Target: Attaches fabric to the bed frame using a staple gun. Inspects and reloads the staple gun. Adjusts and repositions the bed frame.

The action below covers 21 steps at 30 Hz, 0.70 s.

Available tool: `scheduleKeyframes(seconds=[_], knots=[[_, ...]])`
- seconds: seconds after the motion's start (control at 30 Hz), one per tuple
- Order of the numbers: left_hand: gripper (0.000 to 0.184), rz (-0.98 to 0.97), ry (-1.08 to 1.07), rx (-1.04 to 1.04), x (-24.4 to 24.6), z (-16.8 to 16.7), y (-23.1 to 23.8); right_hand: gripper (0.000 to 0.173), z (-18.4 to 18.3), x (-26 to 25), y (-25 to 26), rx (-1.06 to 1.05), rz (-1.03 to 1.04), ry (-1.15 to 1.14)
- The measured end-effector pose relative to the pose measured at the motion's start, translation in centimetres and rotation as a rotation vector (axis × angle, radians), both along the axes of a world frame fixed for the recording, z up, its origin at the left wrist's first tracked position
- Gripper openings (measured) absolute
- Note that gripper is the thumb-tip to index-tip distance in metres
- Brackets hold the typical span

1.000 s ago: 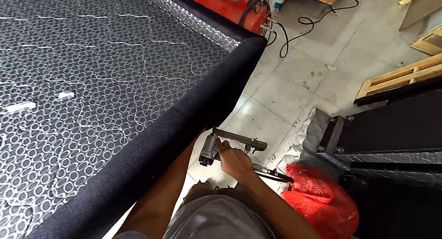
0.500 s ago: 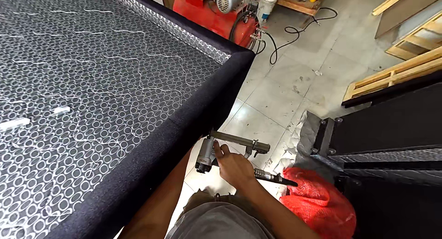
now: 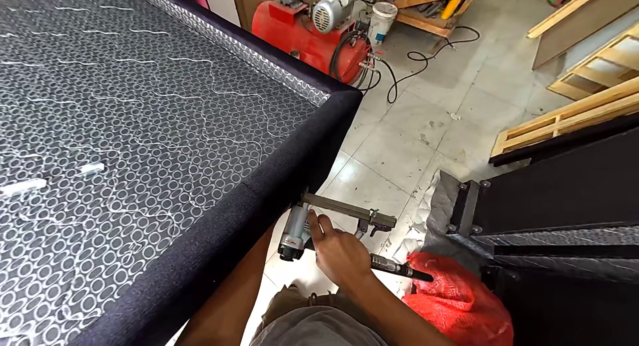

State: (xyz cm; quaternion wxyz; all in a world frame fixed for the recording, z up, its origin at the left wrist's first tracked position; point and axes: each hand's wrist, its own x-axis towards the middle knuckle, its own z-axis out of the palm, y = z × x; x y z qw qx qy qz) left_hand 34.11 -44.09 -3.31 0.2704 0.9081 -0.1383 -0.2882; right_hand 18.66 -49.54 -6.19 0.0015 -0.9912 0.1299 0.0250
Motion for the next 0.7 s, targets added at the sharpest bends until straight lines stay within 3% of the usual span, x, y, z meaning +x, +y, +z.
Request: scheduleKeyframes(seconds=[0.1,0.17,0.23,0.27,0.3,0.33,0.37,0.43,0.5,0.53,0.6,0.63,0.7], knots=[[0.034,0.038,-0.074,-0.155,-2.7,-0.2,1.3,0.078,1.0,0.1,0.6,0.09,-0.055,0.122],[0.032,0.003,-0.041,-0.085,-2.4,0.4,1.0,0.083,2.4,-1.5,0.9,0.126,-0.066,0.139],[0.038,-0.074,0.148,0.048,-1.0,0.4,0.6,0.088,3.4,-4.3,0.7,0.175,-0.053,0.114],[0.042,-0.136,0.191,0.053,-0.3,-1.1,1.1,0.091,3.8,-5.7,0.3,0.229,-0.053,0.123],[0.043,-0.166,0.103,-0.007,-0.3,-4.1,2.2,0.094,3.8,-7.1,-0.2,0.283,-0.047,0.105],[0.043,-0.124,-0.058,-0.144,-0.7,-8.2,3.6,0.094,3.5,-8.4,-0.8,0.334,-0.042,0.073],[0.044,-0.088,0.015,-0.154,-0.7,-8.9,4.4,0.094,3.3,-9.3,-1.2,0.37,-0.045,0.02],[0.045,0.09,0.154,-0.151,-2.0,-7.1,5.6,0.092,2.9,-10.4,-1.6,0.392,-0.053,-0.14],[0.037,0.339,0.082,-0.411,-4.6,-8.0,7.6,0.088,3.0,-10.2,-1.9,0.383,-0.047,-0.27],[0.044,0.385,0.064,-0.568,-6.1,-8.2,8.9,0.084,3.2,-9.9,-2.1,0.365,-0.032,-0.295],[0.062,0.255,0.027,-0.652,-9.0,-6.1,11.4,0.076,3.5,-8.9,-2.9,0.297,0.042,-0.295],[0.056,0.112,-0.046,-0.579,-10.5,-3.5,12.7,0.073,3.5,-8.2,-3.4,0.251,0.097,-0.294],[0.022,-0.116,-0.399,-0.507,-13.0,3.4,14.6,0.072,3.2,-6.3,-4.4,0.167,0.206,-0.281]])
